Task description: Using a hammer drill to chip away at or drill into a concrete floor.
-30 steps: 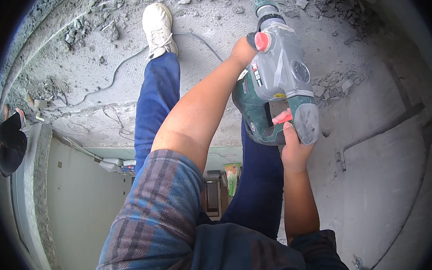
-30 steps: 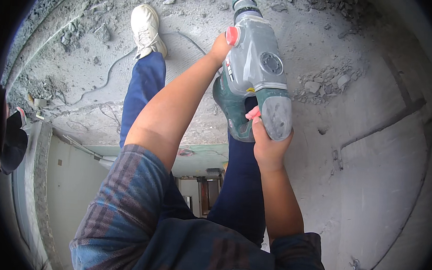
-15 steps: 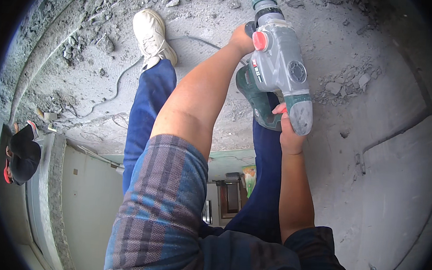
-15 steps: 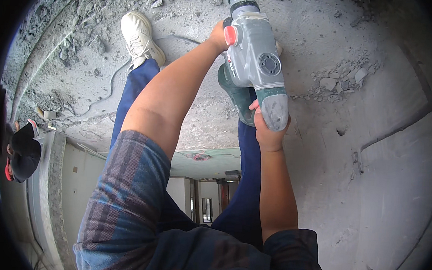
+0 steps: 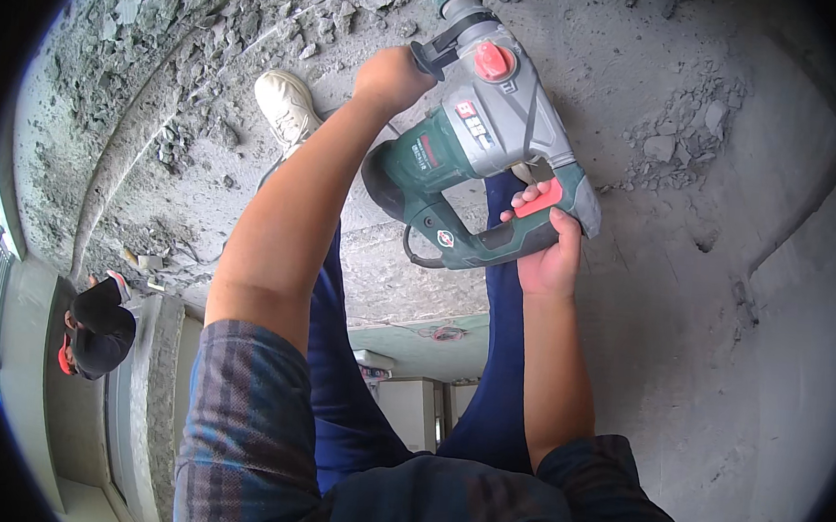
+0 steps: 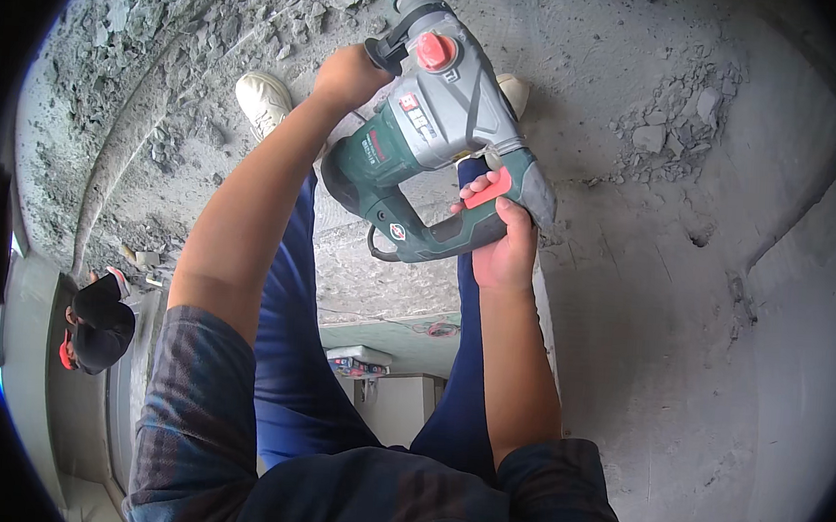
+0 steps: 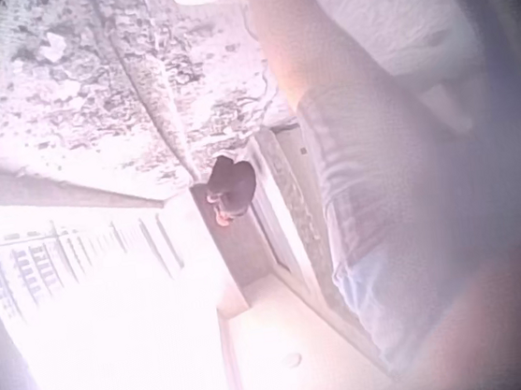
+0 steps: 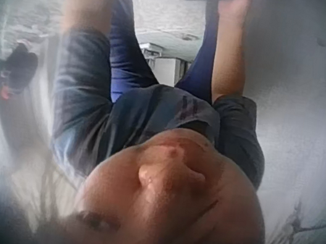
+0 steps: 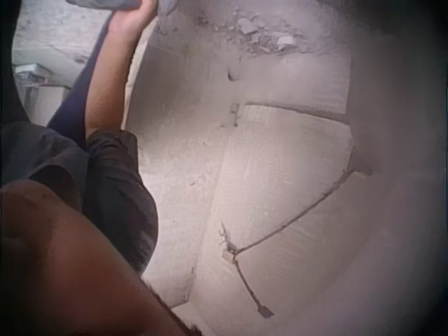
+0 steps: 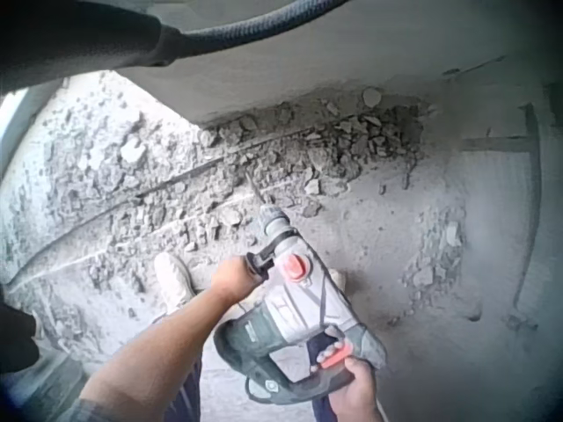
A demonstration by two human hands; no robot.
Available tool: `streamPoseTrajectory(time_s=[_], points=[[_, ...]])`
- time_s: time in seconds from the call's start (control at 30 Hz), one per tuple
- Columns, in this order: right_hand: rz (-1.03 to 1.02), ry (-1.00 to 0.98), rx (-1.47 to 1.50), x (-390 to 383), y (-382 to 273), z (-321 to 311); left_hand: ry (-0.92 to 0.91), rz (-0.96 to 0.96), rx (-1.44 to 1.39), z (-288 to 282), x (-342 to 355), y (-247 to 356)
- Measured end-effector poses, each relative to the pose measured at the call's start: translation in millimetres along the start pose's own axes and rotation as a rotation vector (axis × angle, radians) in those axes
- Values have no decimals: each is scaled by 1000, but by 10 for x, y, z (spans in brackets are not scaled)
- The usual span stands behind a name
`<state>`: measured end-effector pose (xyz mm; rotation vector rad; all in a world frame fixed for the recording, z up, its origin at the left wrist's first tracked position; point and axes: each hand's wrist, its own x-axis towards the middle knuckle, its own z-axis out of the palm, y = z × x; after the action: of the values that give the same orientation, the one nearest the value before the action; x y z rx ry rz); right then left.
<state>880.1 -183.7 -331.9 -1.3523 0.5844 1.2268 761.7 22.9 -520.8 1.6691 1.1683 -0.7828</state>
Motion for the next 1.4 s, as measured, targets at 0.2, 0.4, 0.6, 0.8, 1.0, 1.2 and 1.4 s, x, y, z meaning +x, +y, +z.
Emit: streamPoseTrajectory(time_s=[0.2,0.4,0.6,0.8,1.0,1.2,1.4], points=[[21,29,47,214,-44,186,47,34,13,-194,196,-99],[142,68,86,123,165,196,-50,-109,62,-150,-201,-508],[172,-109,62,109,523,429,49,-269,0,-319,-506,-800],[28,-9,73,-107,217,343,6,-73,-1,-289,-205,-368],[74,85,170,283,167,249,3,-8,43,-368,103,-158],[207,4,241,27,629,556,-21,-88,97,-482,-99,-707],[256,11,229,120,449,440,8,-130,164,-571,-122,-512]])
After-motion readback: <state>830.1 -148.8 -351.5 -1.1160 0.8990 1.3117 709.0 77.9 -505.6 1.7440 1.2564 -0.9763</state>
